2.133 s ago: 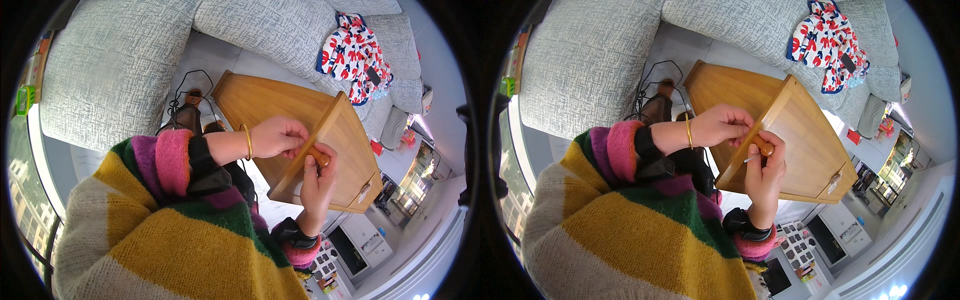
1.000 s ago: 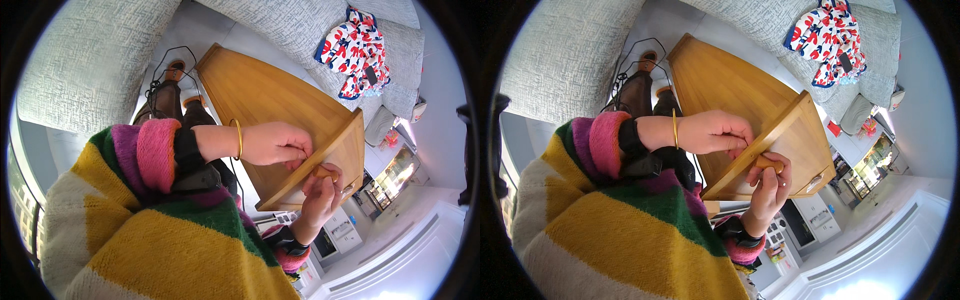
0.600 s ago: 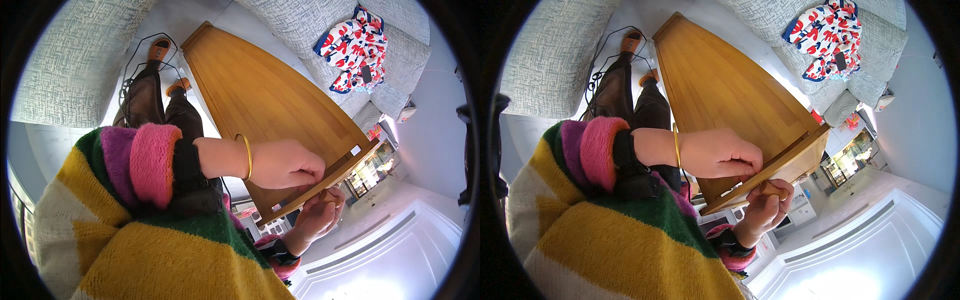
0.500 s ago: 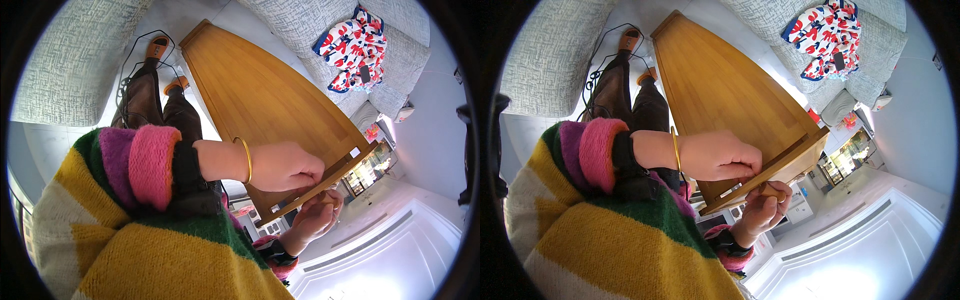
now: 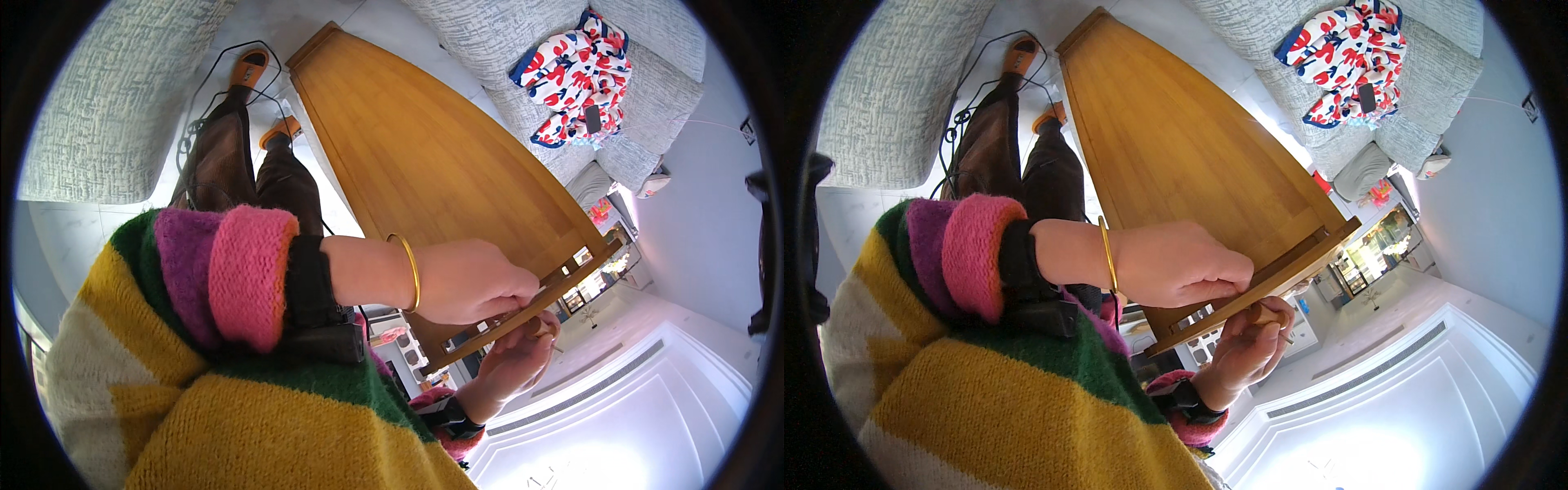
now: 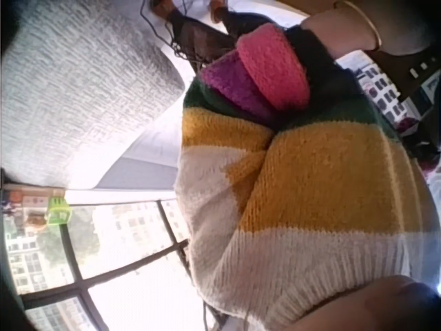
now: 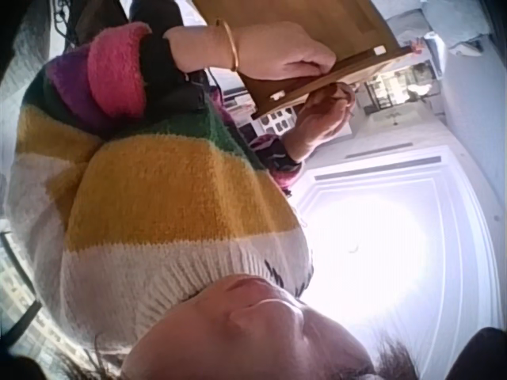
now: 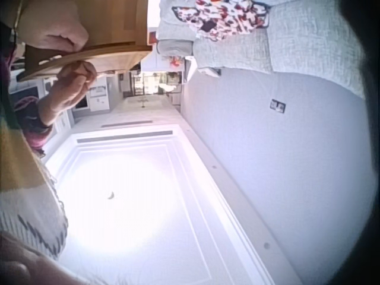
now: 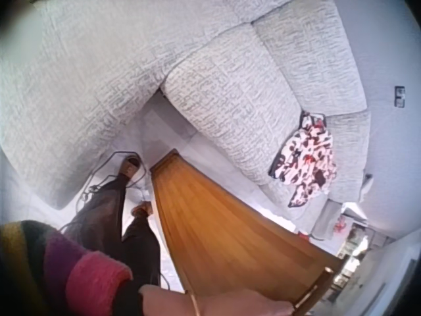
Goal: The person assembles a wooden cabinet by inserting dowels and screws into pre-drilled holes, then attaches a wooden knob to the front. The person uses an Allen key to tighten the screws and secure the components.
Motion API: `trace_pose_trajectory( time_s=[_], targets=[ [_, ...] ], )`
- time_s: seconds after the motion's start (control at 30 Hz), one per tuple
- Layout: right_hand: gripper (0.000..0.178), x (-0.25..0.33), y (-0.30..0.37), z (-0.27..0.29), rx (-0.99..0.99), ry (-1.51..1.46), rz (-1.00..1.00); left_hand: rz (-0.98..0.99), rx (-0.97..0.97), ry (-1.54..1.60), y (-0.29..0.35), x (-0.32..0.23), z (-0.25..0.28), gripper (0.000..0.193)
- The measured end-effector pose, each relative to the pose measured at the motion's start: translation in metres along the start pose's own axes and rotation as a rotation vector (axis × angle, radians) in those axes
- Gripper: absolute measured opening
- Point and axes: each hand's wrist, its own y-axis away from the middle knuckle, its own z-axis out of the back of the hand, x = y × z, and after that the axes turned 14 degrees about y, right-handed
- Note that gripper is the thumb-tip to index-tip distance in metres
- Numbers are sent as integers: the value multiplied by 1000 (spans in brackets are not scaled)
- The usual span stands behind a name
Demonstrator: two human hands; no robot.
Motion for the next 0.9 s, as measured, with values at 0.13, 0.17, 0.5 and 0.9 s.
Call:
trace_pose_trajectory(
  time_s=[0.13, 0.17, 0.5, 0.9],
  targets=[
    [35, 4, -11, 12, 396, -583, -176, 25, 3, 40, 0, 1, 1, 7],
    [36, 5, -11, 15, 461, -635, -219, 20, -4, 32, 0, 1, 1, 6],
    [33, 10, -11, 14, 718, -1238, -301, -3, 22, -299, 1, -9, 5, 7],
    [28, 7, -13, 16, 694, -1305, -282, 236, -110, -25, 5, -18, -1, 9]
  ],
)
